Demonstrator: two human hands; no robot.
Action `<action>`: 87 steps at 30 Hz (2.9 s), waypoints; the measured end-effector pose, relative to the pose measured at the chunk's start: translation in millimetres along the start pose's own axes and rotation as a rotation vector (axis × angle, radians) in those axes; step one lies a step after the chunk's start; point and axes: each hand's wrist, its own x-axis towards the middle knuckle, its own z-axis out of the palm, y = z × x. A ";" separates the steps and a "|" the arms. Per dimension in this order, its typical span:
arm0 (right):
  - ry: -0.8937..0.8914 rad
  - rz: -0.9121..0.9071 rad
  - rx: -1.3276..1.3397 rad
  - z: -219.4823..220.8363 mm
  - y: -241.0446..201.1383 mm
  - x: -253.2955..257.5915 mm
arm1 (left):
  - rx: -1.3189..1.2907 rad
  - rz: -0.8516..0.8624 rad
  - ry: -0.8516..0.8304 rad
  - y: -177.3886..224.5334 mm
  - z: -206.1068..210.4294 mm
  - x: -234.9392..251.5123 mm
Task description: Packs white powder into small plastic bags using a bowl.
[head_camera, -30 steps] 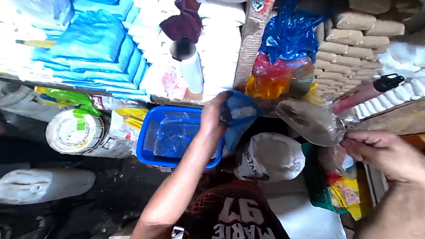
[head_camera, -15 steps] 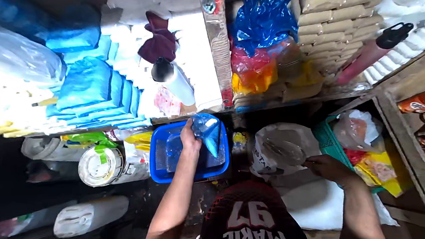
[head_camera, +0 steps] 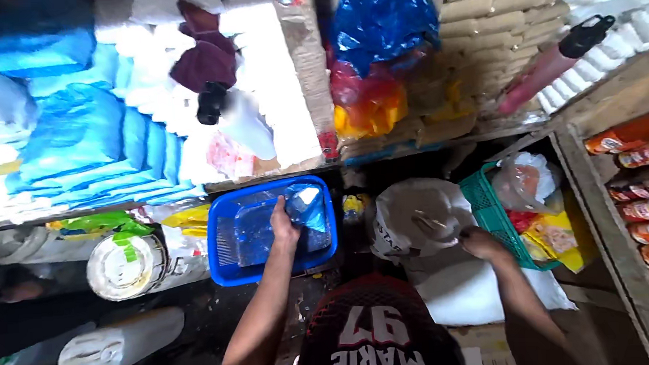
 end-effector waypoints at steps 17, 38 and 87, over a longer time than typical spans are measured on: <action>-0.040 -0.144 -0.298 48.2 -11.2 137.7 | 0.491 0.074 0.210 123.3 -85.5 -70.9; -0.081 -0.372 -0.163 12.8 30.3 113.2 | 0.078 0.145 0.308 57.8 -98.8 -82.7; 0.070 -0.584 -1.015 69.8 -492.9 -58.1 | 1.008 0.344 -0.297 75.7 16.5 30.8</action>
